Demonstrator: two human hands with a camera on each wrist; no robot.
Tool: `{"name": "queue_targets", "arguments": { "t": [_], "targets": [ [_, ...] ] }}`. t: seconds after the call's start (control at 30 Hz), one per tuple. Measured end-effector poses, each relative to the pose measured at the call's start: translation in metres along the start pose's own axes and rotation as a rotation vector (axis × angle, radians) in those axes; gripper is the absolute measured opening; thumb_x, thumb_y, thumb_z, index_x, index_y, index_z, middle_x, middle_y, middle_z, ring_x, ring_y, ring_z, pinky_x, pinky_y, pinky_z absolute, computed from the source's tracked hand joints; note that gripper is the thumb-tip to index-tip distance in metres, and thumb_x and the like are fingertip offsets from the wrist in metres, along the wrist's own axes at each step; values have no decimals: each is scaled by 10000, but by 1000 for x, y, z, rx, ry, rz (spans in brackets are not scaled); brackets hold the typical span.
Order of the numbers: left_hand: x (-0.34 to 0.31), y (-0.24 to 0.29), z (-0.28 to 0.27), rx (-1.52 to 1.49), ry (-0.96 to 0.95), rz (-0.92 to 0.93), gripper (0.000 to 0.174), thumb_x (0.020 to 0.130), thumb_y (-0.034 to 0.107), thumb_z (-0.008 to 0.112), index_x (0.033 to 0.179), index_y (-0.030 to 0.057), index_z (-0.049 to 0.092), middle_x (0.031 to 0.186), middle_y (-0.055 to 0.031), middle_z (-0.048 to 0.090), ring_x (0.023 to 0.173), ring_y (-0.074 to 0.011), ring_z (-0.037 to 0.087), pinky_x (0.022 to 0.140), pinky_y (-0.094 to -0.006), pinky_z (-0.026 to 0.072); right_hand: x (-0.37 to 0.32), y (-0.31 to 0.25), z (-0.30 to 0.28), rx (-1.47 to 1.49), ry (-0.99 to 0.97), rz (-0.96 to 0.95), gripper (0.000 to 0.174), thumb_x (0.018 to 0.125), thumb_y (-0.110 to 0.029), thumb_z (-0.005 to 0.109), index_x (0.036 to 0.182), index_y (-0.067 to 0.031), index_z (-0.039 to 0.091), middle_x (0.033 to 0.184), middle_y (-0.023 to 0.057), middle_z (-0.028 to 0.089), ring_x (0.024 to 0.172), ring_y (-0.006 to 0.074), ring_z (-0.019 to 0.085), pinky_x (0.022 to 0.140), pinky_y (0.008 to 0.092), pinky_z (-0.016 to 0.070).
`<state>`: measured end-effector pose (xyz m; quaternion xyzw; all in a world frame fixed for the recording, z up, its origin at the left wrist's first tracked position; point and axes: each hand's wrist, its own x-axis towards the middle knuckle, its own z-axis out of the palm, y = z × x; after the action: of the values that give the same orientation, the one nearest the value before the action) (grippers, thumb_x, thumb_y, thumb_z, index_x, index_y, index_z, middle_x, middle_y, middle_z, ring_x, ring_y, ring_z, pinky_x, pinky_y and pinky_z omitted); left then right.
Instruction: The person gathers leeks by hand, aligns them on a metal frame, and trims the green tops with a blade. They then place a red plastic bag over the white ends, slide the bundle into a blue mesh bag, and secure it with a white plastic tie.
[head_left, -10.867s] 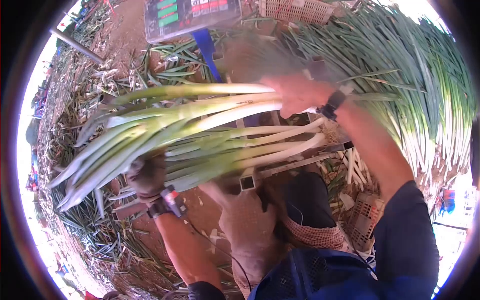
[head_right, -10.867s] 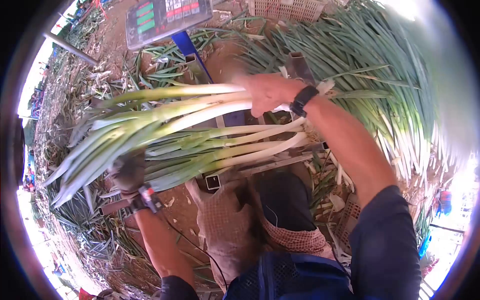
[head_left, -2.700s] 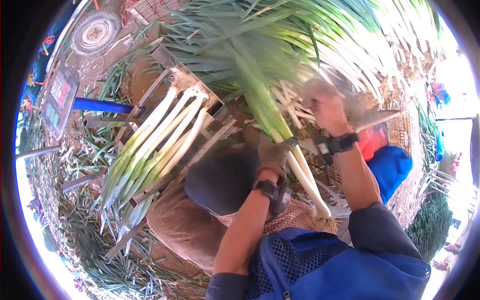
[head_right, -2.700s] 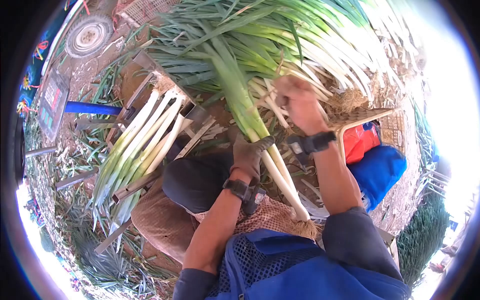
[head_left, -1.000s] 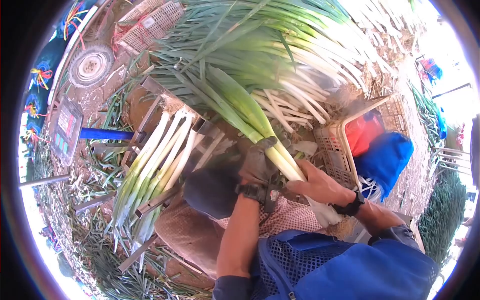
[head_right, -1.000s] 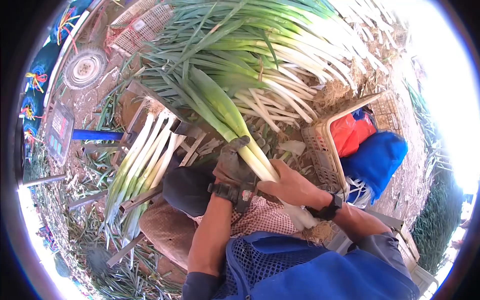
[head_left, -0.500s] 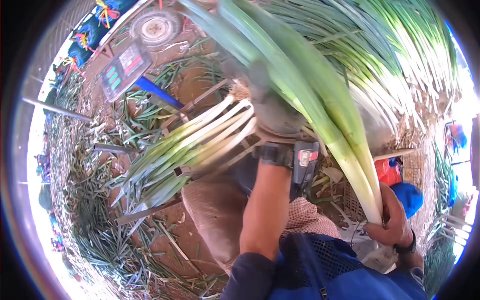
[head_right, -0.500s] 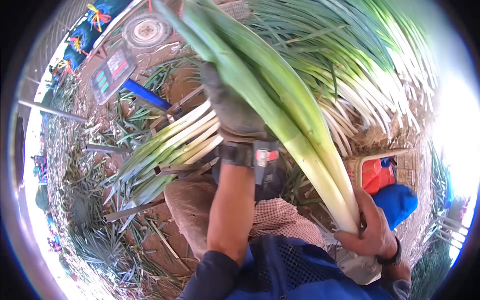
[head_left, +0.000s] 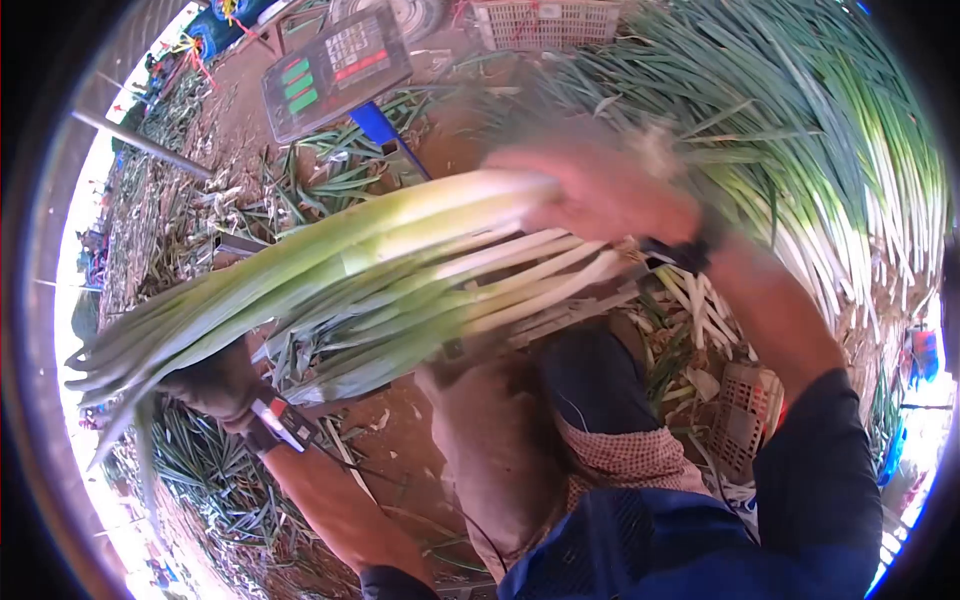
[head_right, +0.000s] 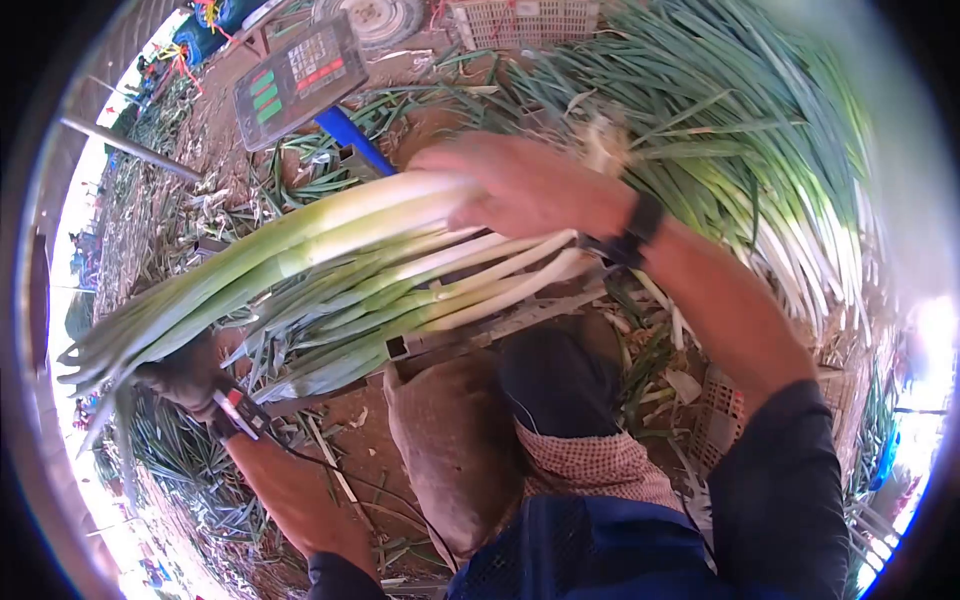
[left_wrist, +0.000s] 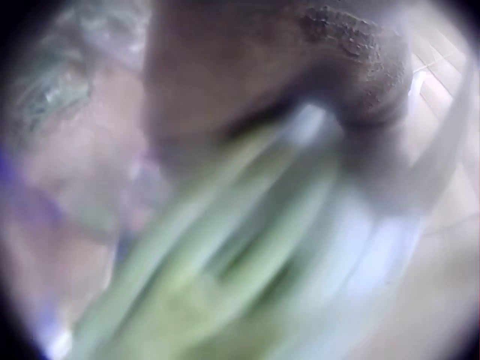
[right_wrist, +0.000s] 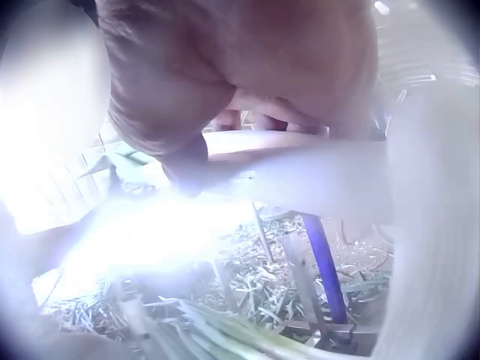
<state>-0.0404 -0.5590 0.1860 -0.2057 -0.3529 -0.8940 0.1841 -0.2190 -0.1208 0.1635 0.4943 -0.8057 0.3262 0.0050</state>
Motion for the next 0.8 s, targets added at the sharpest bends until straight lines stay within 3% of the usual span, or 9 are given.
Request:
{"name": "queue_targets", "arguments": {
  "t": [0.1, 0.13, 0.2, 0.23, 0.4, 0.47, 0.57, 0.67, 0.8],
  "targets": [
    [-44, -19, -110, 109, 397, -73, 695, 893, 458, 761, 1440, 91, 537, 1469, -163, 552, 1362, -318, 510, 1166, -506, 389, 54, 52, 52, 52, -126, 138, 551, 849, -151, 769, 1369, -73, 603, 1294, 152, 655, 1223, 353, 589, 1035, 445, 460],
    [-61, -31, -138, 28, 491, -239, 542, 1001, 441, 619, 1415, 96, 554, 1441, -151, 579, 1341, -307, 527, 1153, -488, 393, 58, 78, 75, 28, -111, 162, 513, 860, -141, 751, 1350, -75, 615, 1279, 158, 661, 1208, 360, 594, 1022, 449, 465],
    [-105, -50, -209, 102, 530, -646, 439, 1042, 360, 561, 1384, 84, 567, 1137, -124, 704, 1045, -259, 679, 928, -415, 555, 47, 141, 125, -23, -77, 212, 439, 884, -121, 714, 1314, -79, 639, 1248, 169, 672, 1178, 374, 602, 996, 458, 474],
    [-99, -80, -171, 691, 1016, -747, 399, 994, 275, 640, 1324, 54, 612, 980, -100, 717, 851, -215, 692, 742, -341, 573, 35, 167, 149, -79, -132, 315, 405, 903, -144, 691, 1302, -92, 647, 1230, 169, 668, 1165, 374, 609, 985, 466, 479],
    [-32, -159, -100, 1546, 377, -590, 346, 901, 192, 739, 1209, 38, 697, 1003, -97, 741, 873, -224, 713, 736, -379, 556, 10, 220, 186, -184, -100, 438, 298, 927, -141, 648, 1217, -83, 686, 1124, 173, 697, 1069, 398, 625, 929, 483, 494],
    [-3, -193, -109, 1957, -135, -213, 394, 908, 244, 718, 1261, 74, 682, 1126, -124, 736, 1028, -288, 692, 931, -473, 512, 13, 219, 176, -159, -117, 474, 297, 924, -144, 652, 1213, -97, 697, 1094, 163, 697, 1055, 392, 625, 919, 477, 495],
    [16, -243, -141, 2183, -360, -214, 425, 941, 353, 647, 1286, 106, 673, 1227, -138, 704, 1164, -346, 628, 1089, -530, 387, 13, 215, 173, -178, -150, 529, 302, 924, -177, 663, 1213, -102, 705, 1104, 158, 698, 1066, 387, 625, 928, 476, 491],
    [22, -263, -159, 2205, -359, -576, 458, 983, 424, 549, 1308, 121, 657, 1272, -127, 688, 1229, -341, 600, 1145, -535, 322, 12, 213, 180, -226, -130, 556, 371, 906, -310, 699, 1216, -106, 713, 1123, 156, 698, 1087, 383, 623, 940, 481, 483],
    [48, -268, -170, 2229, -425, -683, 364, 1001, 367, 503, 1122, 115, 737, 1116, -153, 733, 1111, -351, 654, 1010, -502, 451, 18, 208, 182, -201, -130, 515, 538, 854, -495, 712, 1220, -100, 713, 1130, 160, 690, 1109, 375, 617, 954, 490, 476]
  ]
}}
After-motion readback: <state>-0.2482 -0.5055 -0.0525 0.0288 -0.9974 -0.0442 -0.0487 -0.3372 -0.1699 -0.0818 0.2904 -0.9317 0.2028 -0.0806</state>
